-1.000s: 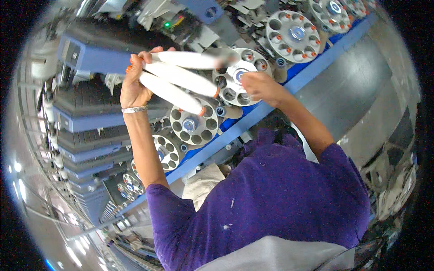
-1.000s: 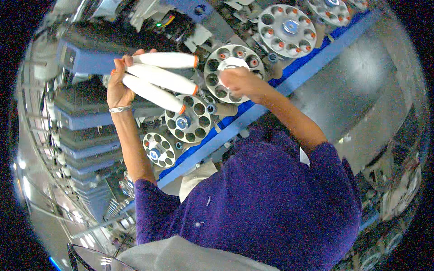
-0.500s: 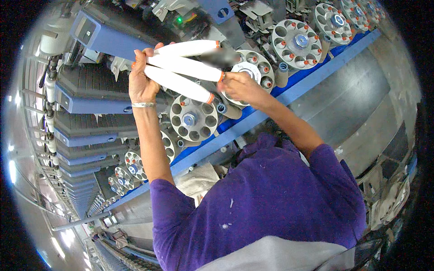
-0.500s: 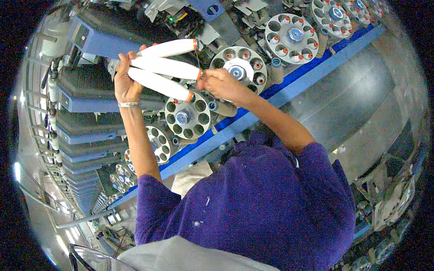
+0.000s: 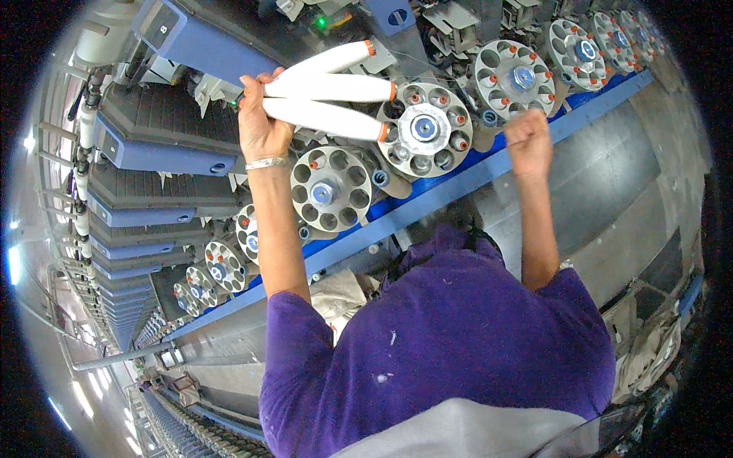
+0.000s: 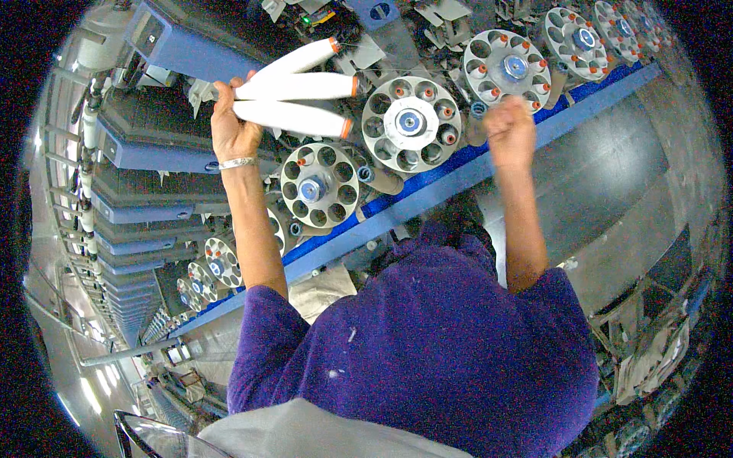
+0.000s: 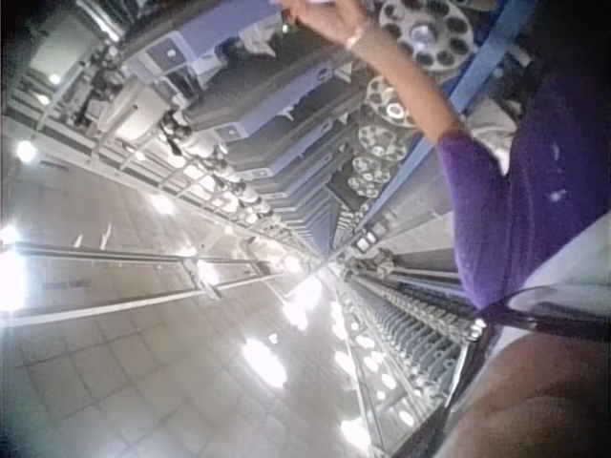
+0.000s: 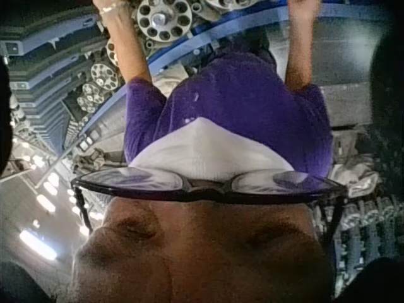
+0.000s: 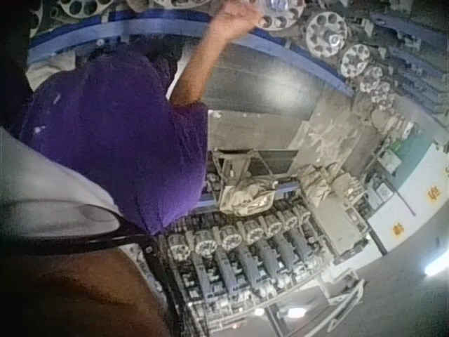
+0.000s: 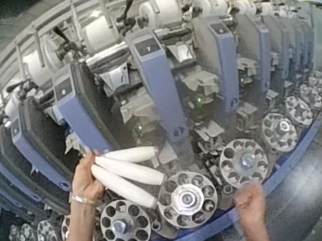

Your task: The person repeatedly picks white spindles with orange tips from a cloth bag and places them into slots on rotating machine spindles. The person occasionally adjusts a lever on the machine while continuing to load spindles.

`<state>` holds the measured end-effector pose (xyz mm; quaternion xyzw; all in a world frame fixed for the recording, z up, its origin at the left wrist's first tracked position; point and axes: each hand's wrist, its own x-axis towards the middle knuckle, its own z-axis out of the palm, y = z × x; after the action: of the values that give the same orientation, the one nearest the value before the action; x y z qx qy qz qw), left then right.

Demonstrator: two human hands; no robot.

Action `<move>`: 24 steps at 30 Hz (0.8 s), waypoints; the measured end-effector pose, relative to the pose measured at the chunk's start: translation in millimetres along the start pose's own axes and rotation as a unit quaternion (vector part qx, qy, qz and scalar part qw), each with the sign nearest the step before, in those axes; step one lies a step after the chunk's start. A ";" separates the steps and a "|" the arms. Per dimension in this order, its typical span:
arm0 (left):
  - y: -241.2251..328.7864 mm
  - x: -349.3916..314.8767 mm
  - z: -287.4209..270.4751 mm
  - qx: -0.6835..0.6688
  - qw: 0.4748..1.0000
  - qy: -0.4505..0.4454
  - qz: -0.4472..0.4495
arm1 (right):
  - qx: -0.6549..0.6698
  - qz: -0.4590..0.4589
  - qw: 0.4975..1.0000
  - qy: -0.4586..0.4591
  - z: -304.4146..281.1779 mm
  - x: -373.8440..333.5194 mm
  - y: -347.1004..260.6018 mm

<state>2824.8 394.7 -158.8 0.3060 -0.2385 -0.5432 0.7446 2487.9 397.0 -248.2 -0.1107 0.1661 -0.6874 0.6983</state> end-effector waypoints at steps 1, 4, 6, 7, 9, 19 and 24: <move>-1.4 -0.9 1.9 0.017 0.999 0.030 0.029 | -0.220 -0.048 0.974 -0.032 4.6 -5.2 6.9; -20.3 -0.4 9.8 0.081 0.993 0.065 0.058 | -0.534 -0.149 0.821 -0.137 9.6 -13.9 59.0; -32.8 -1.2 13.8 0.082 0.992 0.088 0.042 | -0.546 -0.228 0.785 -0.182 6.9 -12.4 81.3; -37.4 -2.2 14.9 0.088 0.991 0.093 0.047 | -0.554 -0.231 0.778 -0.187 5.8 -9.7 90.9; -43.3 -5.3 15.5 0.090 0.990 0.094 0.055 | -0.551 -0.199 0.783 -0.206 5.1 -3.1 97.3; -38.7 5.6 -12.6 0.081 0.989 0.125 -0.008 | -0.514 -0.162 0.786 -0.303 3.6 -16.3 105.0; -14.6 20.3 -49.3 -0.004 0.986 0.134 -0.102 | -0.634 0.019 0.730 -0.256 -120.1 -27.0 59.4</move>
<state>2855.1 381.8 -203.2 0.3955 -0.1023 -0.5713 0.7119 2496.6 434.5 -379.3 -0.6964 0.3798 -0.3548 0.4949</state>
